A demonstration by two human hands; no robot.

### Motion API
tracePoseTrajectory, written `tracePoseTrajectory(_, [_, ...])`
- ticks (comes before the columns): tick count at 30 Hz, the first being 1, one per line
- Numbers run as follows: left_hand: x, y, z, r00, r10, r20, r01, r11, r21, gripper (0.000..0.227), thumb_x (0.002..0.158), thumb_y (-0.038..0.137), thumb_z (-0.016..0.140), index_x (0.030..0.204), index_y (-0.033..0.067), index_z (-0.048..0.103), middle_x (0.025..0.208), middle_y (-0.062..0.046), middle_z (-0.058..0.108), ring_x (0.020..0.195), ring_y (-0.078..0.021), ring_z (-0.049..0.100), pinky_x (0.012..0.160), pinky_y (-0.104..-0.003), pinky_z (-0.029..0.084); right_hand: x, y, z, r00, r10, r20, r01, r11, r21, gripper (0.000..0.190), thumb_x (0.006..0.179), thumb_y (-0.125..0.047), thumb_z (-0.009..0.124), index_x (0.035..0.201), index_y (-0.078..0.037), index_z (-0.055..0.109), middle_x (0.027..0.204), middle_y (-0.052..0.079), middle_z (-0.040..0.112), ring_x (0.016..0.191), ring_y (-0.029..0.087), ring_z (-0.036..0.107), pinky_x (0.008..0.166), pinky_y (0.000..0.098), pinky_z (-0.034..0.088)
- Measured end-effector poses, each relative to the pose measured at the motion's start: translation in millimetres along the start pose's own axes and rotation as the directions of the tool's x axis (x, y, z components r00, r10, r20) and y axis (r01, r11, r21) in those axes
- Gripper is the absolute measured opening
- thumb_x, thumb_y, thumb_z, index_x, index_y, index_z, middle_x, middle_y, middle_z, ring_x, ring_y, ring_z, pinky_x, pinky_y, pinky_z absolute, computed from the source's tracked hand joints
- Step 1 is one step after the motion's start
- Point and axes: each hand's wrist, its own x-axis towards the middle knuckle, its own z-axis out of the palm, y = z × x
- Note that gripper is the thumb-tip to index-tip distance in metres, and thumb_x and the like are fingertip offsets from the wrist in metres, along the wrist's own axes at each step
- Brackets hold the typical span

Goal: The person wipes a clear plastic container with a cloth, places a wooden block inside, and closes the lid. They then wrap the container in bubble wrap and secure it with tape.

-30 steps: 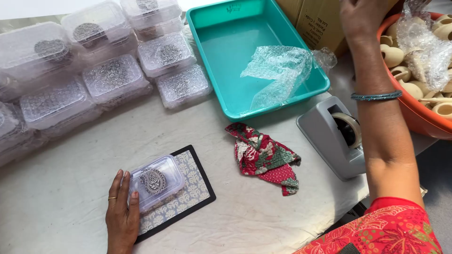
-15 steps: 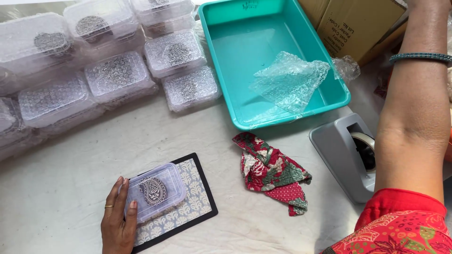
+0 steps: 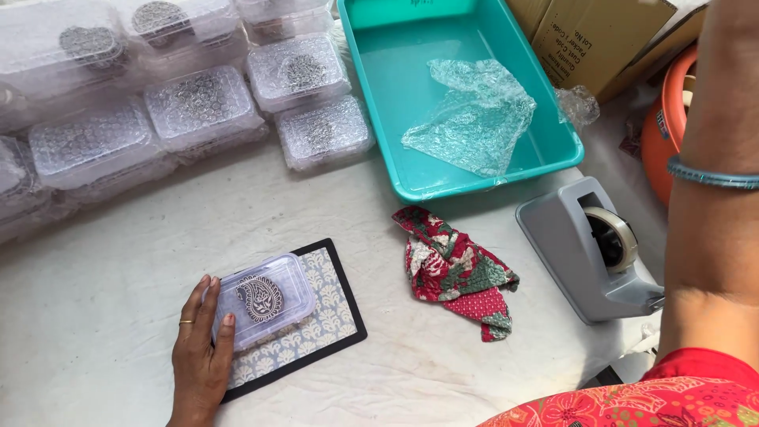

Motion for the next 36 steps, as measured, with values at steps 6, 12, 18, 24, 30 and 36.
tracePoseTrajectory(6, [-1.1,3.7,-0.7,0.999,-0.045,-0.002,0.045,0.996,-0.077,0.054,0.103,0.038,0.048,0.154,0.0204,0.05,0.165,-0.006,0.043,0.131,-0.0254,0.054,0.098,-0.042,0.05,-45.0,-69.6,101.4,0.997,-0.062,0.036,0.062,0.998,0.02,0.021,0.108,-0.018,0.066,0.113,0.001,0.063,0.096,0.022,0.068,0.083,0.036,0.069,0.074,0.0453,0.054])
tracePoseTrajectory(12, [3.5,33.9,-12.1,0.983,0.166,-0.073,-0.163,0.986,0.038,0.053,0.104,0.037,0.054,0.148,0.0086,0.053,0.161,-0.015,0.042,0.143,-0.0328,0.047,0.105,-0.042,0.05,-79.5,-108.0,117.7,0.984,-0.162,0.076,0.154,0.983,0.099,0.015,0.106,-0.01,0.062,0.116,0.001,0.065,0.104,0.023,0.07,0.092,0.033,0.068,0.078,0.0436,0.054])
tracePoseTrajectory(18, [50.8,145.2,0.4,0.836,0.542,-0.083,-0.543,0.84,0.005,0.064,0.1,0.038,0.07,0.154,0.0096,0.048,0.163,-0.014,0.042,0.148,-0.0341,0.048,0.118,-0.047,0.048,-68.0,-116.5,100.2,0.988,0.14,0.061,-0.142,0.696,0.703,0.008,0.112,-0.01,0.052,0.111,-0.004,0.057,0.106,0.004,0.064,0.097,0.009,0.065,0.085,0.0298,0.057])
tracePoseTrajectory(24, [144.9,256.7,116.1,0.739,0.668,-0.085,-0.672,0.74,-0.03,0.131,0.061,0.05,0.089,0.16,0.0219,0.009,0.165,-0.018,0.023,0.147,-0.0407,0.033,0.116,-0.055,0.035,-72.8,-128.4,103.6,0.972,0.159,0.17,-0.211,0.295,0.932,0.013,0.107,-0.006,0.052,0.115,-0.006,0.063,0.109,0.004,0.067,0.1,0.013,0.067,0.088,0.0345,0.062])
tracePoseTrajectory(30, [204.5,276.7,185.2,0.852,0.518,0.078,-0.522,0.852,0.042,0.062,0.087,0.007,0.07,0.144,0.027,0.056,0.121,-0.005,0.074,0.113,-0.0259,0.071,0.117,-0.054,0.04,-75.2,-105.9,78.6,0.978,0.206,-0.027,-0.068,0.439,0.896,0.011,0.116,-0.009,0.054,0.12,-0.005,0.064,0.113,0.004,0.072,0.099,0.012,0.071,0.087,0.0335,0.061])
tracePoseTrajectory(36, [216.5,294.0,201.6,0.655,0.748,-0.111,-0.713,0.66,0.236,0.015,0.086,-0.004,0.062,0.092,0.0099,0.063,0.089,-0.007,0.071,0.081,-0.0289,0.073,0.065,-0.046,0.057,-59.4,-15.7,52.3,0.909,0.384,-0.163,0.034,0.321,0.947,0.009,0.116,-0.007,0.06,0.109,-0.004,0.064,0.096,0.007,0.072,0.08,0.016,0.07,0.073,0.0327,0.06])
